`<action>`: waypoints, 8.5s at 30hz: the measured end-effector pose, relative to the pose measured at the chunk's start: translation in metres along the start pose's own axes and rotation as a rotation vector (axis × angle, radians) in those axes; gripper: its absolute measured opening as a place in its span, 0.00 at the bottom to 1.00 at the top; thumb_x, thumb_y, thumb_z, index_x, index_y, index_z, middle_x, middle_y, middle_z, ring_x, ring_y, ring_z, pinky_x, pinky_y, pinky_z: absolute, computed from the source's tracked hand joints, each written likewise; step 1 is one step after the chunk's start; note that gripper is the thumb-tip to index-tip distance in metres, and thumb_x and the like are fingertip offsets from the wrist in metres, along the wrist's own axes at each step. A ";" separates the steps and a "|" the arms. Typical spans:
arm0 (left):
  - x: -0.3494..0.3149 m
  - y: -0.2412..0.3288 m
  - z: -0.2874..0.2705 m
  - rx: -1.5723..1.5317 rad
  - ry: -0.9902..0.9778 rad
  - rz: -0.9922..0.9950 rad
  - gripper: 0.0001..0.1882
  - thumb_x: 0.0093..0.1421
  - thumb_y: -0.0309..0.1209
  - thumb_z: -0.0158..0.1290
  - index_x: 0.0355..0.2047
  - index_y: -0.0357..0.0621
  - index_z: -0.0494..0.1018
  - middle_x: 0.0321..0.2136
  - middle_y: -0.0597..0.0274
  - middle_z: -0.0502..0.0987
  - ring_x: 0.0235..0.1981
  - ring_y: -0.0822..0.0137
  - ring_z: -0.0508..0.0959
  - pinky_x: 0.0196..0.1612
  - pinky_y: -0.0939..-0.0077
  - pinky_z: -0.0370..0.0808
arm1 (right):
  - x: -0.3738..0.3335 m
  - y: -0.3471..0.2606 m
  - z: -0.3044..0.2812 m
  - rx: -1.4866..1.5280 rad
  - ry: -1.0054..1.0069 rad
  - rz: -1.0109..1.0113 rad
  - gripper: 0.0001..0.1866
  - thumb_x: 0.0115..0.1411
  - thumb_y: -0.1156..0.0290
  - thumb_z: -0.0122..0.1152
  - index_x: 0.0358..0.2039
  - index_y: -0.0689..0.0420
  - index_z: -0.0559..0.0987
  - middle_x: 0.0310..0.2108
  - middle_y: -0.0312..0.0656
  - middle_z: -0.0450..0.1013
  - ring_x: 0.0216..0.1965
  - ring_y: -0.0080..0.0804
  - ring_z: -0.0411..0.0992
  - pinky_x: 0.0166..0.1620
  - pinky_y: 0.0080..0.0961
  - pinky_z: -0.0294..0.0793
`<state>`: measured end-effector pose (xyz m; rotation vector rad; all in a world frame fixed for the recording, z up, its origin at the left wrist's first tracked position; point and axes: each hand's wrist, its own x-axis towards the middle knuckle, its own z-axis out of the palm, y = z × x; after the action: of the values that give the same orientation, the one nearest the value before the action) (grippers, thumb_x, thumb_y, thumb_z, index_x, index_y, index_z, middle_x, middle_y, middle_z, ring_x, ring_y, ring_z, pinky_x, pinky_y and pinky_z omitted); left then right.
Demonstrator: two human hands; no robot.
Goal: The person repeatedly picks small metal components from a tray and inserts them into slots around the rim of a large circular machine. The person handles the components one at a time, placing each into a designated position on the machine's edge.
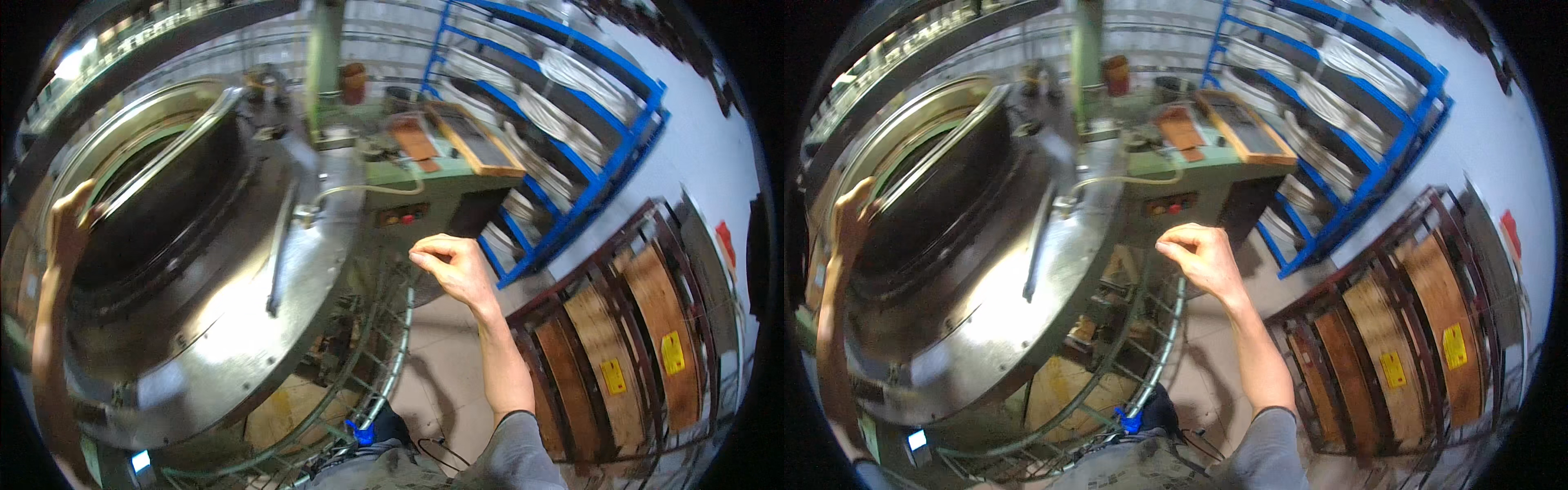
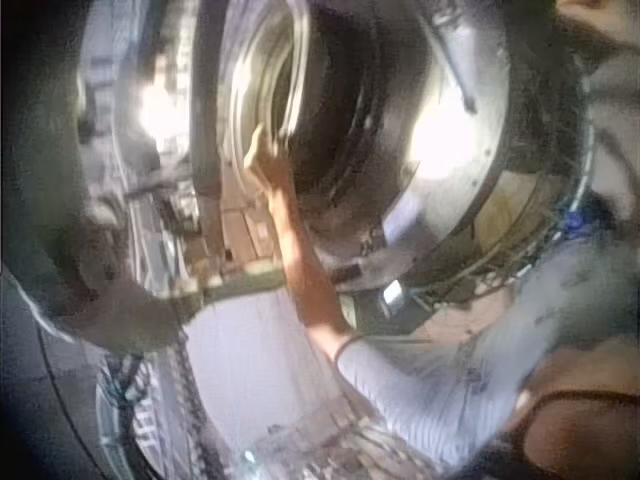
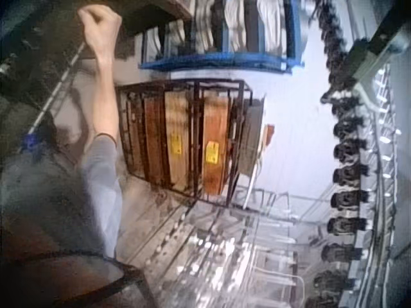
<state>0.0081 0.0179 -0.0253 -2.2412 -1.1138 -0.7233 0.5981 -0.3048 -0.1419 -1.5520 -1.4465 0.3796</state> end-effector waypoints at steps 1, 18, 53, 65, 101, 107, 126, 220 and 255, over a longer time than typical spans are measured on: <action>0.000 0.009 -0.006 0.065 -0.036 -0.047 0.22 0.68 0.37 0.62 0.59 0.42 0.77 0.51 0.48 0.83 0.54 0.48 0.83 0.56 0.58 0.80 | 0.004 0.017 -0.016 -0.045 0.027 0.083 0.09 0.61 0.71 0.72 0.38 0.62 0.88 0.34 0.39 0.84 0.33 0.21 0.77 0.38 0.23 0.76; 0.043 0.515 0.014 -1.070 -0.285 -0.257 0.19 0.50 0.26 0.70 0.42 0.32 0.83 0.46 0.43 0.85 0.46 0.54 0.86 0.51 0.64 0.82 | 0.208 0.334 -0.304 -0.534 0.619 0.260 0.14 0.61 0.63 0.69 0.43 0.58 0.88 0.38 0.54 0.84 0.41 0.49 0.84 0.48 0.39 0.80; 0.010 0.598 0.093 -1.023 -0.703 -0.776 0.17 0.51 0.24 0.73 0.42 0.34 0.85 0.31 0.50 0.87 0.32 0.66 0.86 0.39 0.72 0.80 | 0.531 0.420 -0.275 -0.755 -0.457 -0.110 0.18 0.52 0.72 0.67 0.45 0.58 0.87 0.42 0.51 0.84 0.47 0.47 0.82 0.52 0.39 0.79; 0.015 0.598 0.095 -0.986 -0.771 -0.826 0.20 0.53 0.29 0.73 0.44 0.32 0.84 0.30 0.47 0.86 0.31 0.63 0.84 0.39 0.69 0.79 | 0.534 0.410 -0.276 -0.763 -0.485 -0.115 0.16 0.50 0.70 0.70 0.40 0.59 0.87 0.38 0.51 0.84 0.43 0.47 0.83 0.48 0.40 0.80; 0.007 0.592 0.086 -1.014 -0.830 -0.896 0.19 0.55 0.31 0.72 0.45 0.33 0.84 0.34 0.49 0.87 0.34 0.65 0.86 0.42 0.69 0.80 | 0.507 0.405 -0.272 -0.977 -0.416 -0.130 0.14 0.66 0.65 0.66 0.47 0.61 0.84 0.45 0.58 0.81 0.50 0.59 0.78 0.53 0.48 0.76; 0.005 0.588 0.085 -0.998 -0.795 -0.872 0.20 0.55 0.31 0.72 0.46 0.34 0.84 0.32 0.52 0.87 0.32 0.68 0.84 0.40 0.70 0.79 | 0.516 0.407 -0.278 -0.685 -0.230 -0.174 0.13 0.66 0.69 0.62 0.45 0.64 0.83 0.41 0.54 0.83 0.45 0.50 0.81 0.49 0.43 0.78; 0.082 0.520 0.016 -1.675 -0.413 -0.985 0.18 0.65 0.29 0.65 0.49 0.27 0.80 0.42 0.45 0.86 0.44 0.59 0.87 0.50 0.66 0.84 | 0.356 0.077 -0.133 0.034 -1.199 -0.081 0.06 0.71 0.73 0.56 0.38 0.62 0.78 0.25 0.33 0.74 0.28 0.20 0.73 0.34 0.23 0.75; -0.119 0.162 0.009 -2.061 0.147 -1.026 0.10 0.56 0.17 0.69 0.32 0.39 0.77 0.34 0.54 0.84 0.38 0.58 0.88 0.45 0.63 0.89 | 0.115 -0.152 0.320 1.105 -0.772 0.319 0.09 0.64 0.68 0.73 0.39 0.61 0.85 0.36 0.42 0.83 0.35 0.26 0.81 0.42 0.24 0.81; -0.119 0.171 0.003 -1.959 -0.006 -1.100 0.11 0.54 0.16 0.69 0.30 0.38 0.76 0.29 0.52 0.84 0.35 0.57 0.89 0.43 0.65 0.88 | 0.153 -0.244 0.335 0.102 0.214 -0.776 0.32 0.55 0.84 0.64 0.63 0.59 0.74 0.22 0.45 0.72 0.22 0.44 0.75 0.30 0.40 0.75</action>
<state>0.0886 -0.1338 -0.1435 -2.3411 -2.0300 -3.3646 0.2358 -0.0640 -0.0636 -0.8217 -1.6920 -0.1697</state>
